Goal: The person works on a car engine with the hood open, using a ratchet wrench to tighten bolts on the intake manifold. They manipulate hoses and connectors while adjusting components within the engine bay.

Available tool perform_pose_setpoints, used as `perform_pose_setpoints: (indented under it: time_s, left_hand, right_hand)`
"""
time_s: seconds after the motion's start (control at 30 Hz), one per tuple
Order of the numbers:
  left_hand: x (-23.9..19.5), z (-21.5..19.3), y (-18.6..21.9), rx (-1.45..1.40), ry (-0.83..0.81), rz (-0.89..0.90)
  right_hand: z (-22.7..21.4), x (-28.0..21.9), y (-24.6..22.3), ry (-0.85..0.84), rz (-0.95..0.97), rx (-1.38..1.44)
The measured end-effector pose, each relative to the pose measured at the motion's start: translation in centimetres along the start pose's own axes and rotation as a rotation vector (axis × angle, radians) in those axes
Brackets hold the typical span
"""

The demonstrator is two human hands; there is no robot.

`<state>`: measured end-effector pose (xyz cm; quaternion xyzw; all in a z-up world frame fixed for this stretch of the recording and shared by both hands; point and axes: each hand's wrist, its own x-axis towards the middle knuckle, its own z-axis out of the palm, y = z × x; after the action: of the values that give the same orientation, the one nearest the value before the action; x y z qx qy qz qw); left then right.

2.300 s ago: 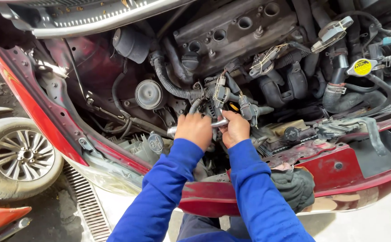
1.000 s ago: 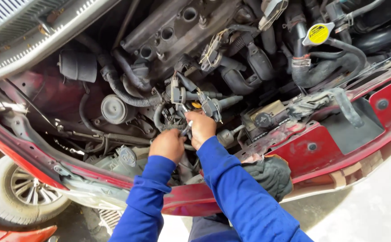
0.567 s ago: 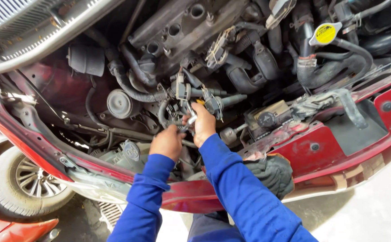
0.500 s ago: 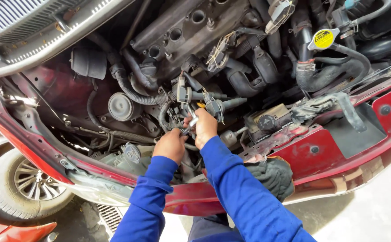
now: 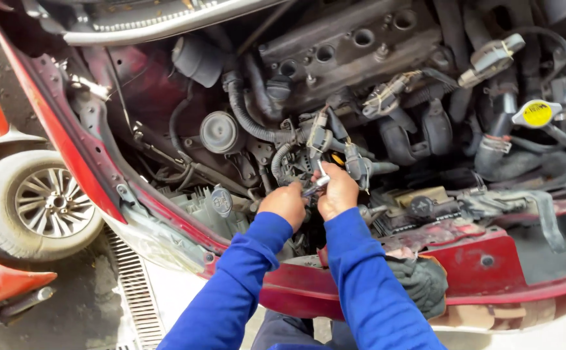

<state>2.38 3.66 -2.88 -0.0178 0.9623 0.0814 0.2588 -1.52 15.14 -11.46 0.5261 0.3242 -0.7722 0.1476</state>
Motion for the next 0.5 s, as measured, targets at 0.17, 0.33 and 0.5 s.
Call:
perform_pose_setpoints:
  time_s: [0.17,0.33,0.5]
  left_hand:
    - [0.6,-2.7,1.3,0.063,0.268,0.135]
    - [2.3,-4.0,2.9,0.124,0.823,0.438]
    - [0.7,0.6,-0.6,-0.015,0.304,0.160]
  right_hand:
    - [-0.4,0.0,-0.2,-0.020,0.067,-0.088]
    - [-2.5,5.3,1.9,-0.047,-0.054,-0.031]
    - [-0.4,-0.5,-0.2,-0.001,-0.073,-0.093]
